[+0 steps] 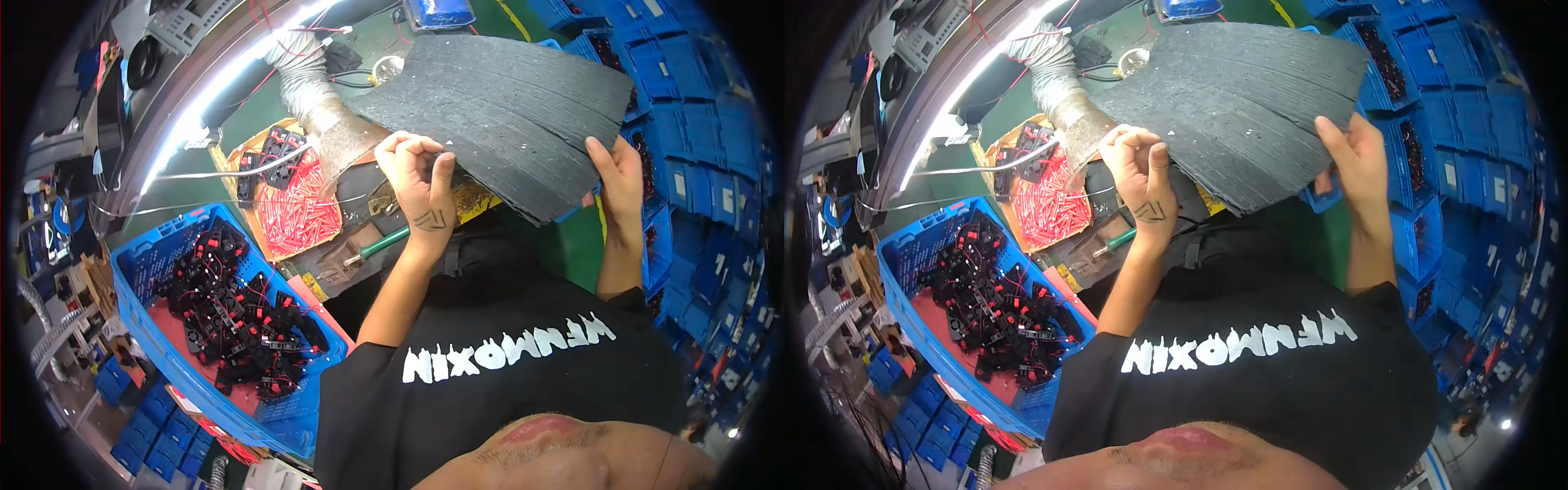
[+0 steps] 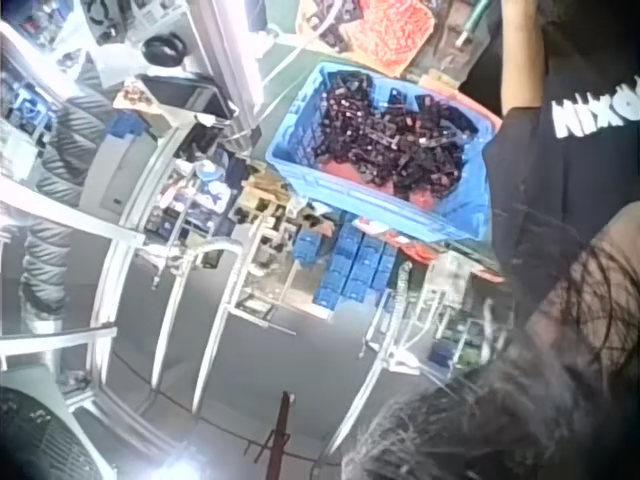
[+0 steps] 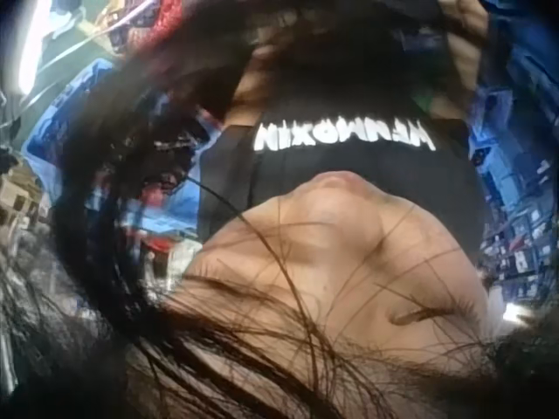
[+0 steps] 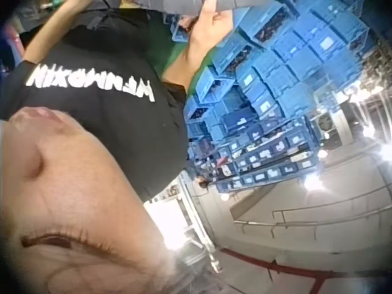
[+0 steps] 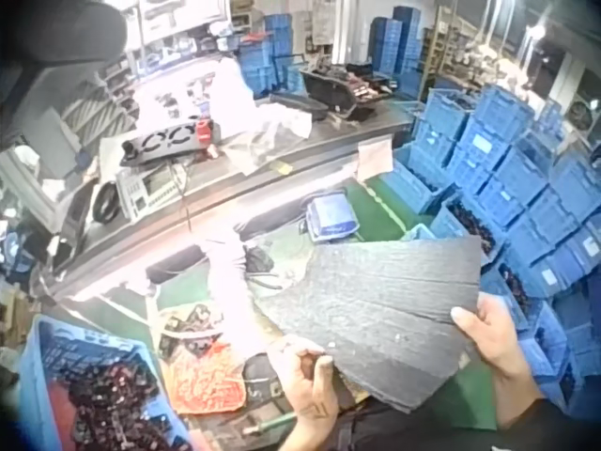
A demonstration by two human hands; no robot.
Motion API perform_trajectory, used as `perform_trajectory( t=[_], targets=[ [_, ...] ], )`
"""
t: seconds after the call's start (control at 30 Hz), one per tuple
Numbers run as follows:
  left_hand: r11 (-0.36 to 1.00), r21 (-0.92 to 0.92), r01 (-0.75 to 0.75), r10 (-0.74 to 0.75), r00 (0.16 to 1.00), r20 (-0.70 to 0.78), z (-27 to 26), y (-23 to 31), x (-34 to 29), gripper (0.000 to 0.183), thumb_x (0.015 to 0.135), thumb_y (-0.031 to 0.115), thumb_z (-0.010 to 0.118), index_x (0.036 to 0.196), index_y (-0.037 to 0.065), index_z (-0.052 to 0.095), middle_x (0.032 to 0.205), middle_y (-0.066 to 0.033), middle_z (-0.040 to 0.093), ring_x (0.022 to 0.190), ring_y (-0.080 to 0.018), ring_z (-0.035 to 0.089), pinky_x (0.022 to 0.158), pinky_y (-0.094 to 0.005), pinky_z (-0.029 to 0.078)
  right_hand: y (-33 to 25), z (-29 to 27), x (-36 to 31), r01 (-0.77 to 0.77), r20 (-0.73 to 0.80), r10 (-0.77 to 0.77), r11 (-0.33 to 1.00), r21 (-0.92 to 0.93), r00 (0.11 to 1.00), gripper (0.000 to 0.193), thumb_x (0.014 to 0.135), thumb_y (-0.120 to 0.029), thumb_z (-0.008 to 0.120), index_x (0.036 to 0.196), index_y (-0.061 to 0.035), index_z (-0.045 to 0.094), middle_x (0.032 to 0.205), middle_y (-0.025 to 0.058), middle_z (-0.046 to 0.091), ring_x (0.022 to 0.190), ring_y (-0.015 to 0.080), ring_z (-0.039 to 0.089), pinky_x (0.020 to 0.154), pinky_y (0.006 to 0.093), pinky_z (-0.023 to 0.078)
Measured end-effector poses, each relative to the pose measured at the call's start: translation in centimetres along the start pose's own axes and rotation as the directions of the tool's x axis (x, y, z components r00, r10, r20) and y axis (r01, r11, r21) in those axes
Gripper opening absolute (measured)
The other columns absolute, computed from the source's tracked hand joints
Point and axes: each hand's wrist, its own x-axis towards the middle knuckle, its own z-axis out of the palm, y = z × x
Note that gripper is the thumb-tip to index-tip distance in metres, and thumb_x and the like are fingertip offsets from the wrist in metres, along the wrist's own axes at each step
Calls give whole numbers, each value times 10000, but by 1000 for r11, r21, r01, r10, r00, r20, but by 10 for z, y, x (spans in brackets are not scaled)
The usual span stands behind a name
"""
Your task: Manually assembling and preparing electronic components by stripping and cutting wires on small cooling fans.
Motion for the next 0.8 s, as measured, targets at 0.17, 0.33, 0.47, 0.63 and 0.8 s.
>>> perform_trajectory(
  t=[0.17,0.33,0.47,0.63,0.8],
  targets=[
    [998,-69,-4,6,1000,22,0,-2,-1,270,998,290,706,1031,44,601,1161,-82,422,1020,-155,457,875,-272,423,-5,10,-6,-54,54,51,997,60,997,270,1054,-169,569,1183,67,586,659,87,646,405,130,540,375,253,396],
    [999,53,-5,-2,992,128,-1,-7,2,236,1003,248,693,1054,35,604,1195,-88,419,1070,-161,443,931,-287,425,1,13,-8,-89,45,86,994,61,995,272,1051,-167,568,1177,74,570,657,88,644,410,136,554,377,249,414],
    [998,70,-4,-2,996,84,-5,-4,0,200,1006,211,683,1057,33,607,1233,-95,410,1071,-164,450,938,-291,431,5,11,-10,-75,51,71,993,90,996,281,1052,-171,568,1182,79,559,642,93,634,403,139,550,369,254,413],
    [1000,7,17,-18,990,138,-4,-2,-8,183,1016,205,667,1063,39,608,1223,-91,426,1026,-141,461,910,-278,430,4,5,-13,-68,43,64,994,91,997,273,1054,-169,564,1171,78,551,638,93,628,403,137,545,373,255,414],
    [989,141,49,-64,992,105,-22,0,-6,142,992,154,694,1019,28,633,1045,-22,499,840,-80,469,754,-228,409,13,2,-18,-47,63,39,990,130,997,277,1053,-170,566,1180,75,542,665,90,634,399,136,539,366,255,416]
  ],
)
